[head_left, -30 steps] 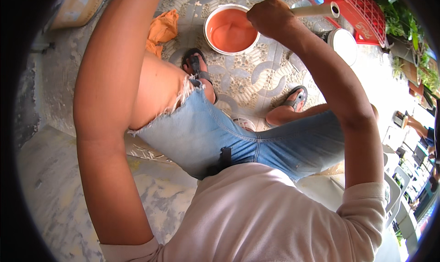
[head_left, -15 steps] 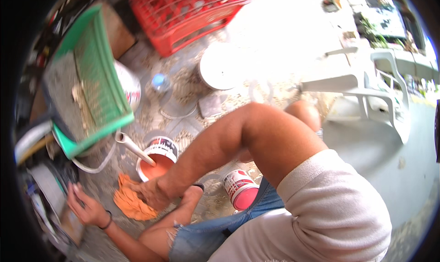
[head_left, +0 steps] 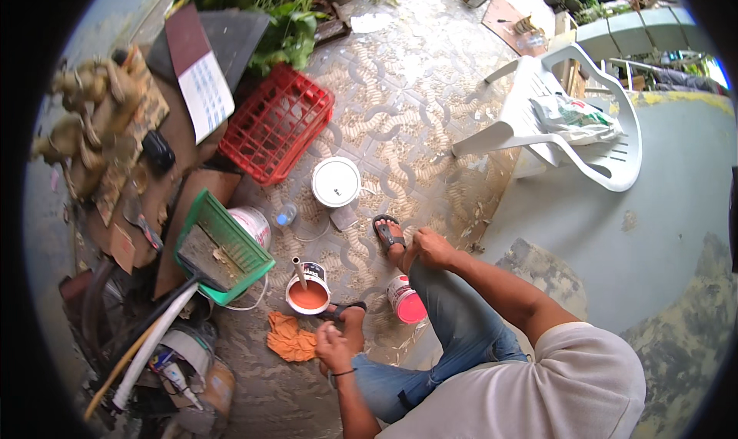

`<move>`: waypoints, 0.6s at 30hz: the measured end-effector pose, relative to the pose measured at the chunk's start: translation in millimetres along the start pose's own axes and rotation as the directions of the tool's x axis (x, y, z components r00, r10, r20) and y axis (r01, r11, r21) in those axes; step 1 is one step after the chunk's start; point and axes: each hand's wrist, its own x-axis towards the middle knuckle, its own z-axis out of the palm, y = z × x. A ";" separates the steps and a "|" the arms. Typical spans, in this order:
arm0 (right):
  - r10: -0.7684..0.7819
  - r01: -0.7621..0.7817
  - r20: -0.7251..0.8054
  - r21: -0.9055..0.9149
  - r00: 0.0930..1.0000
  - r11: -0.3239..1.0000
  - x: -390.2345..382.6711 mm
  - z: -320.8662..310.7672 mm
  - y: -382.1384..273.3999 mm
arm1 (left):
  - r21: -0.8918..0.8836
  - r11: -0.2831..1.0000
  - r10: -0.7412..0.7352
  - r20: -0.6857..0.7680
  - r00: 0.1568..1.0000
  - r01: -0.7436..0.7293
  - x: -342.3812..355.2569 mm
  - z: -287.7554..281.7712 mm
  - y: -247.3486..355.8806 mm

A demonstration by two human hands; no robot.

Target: The person sits on a tiled floor and stirs orange paint in a bucket using a white stick. They briefly stand to pick up a plastic bottle, then sit again to continue stirring and pour some paint into the bottle.

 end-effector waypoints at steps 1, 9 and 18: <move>0.046 -0.047 0.046 0.031 0.998 0.998 -20.0 -7.7 17.4 | 0.063 0.994 -0.091 0.122 0.988 0.084 -23.1 6.7 22.3; 0.300 -0.308 0.197 0.011 0.933 0.951 -168.1 -92.1 91.7 | 0.444 0.893 -0.042 0.247 0.968 -0.074 -52.0 28.4 103.3; 0.403 -0.402 0.037 0.210 0.914 0.891 -257.0 -137.0 154.2 | 0.110 0.953 -0.302 0.357 0.884 0.281 54.7 108.8 174.8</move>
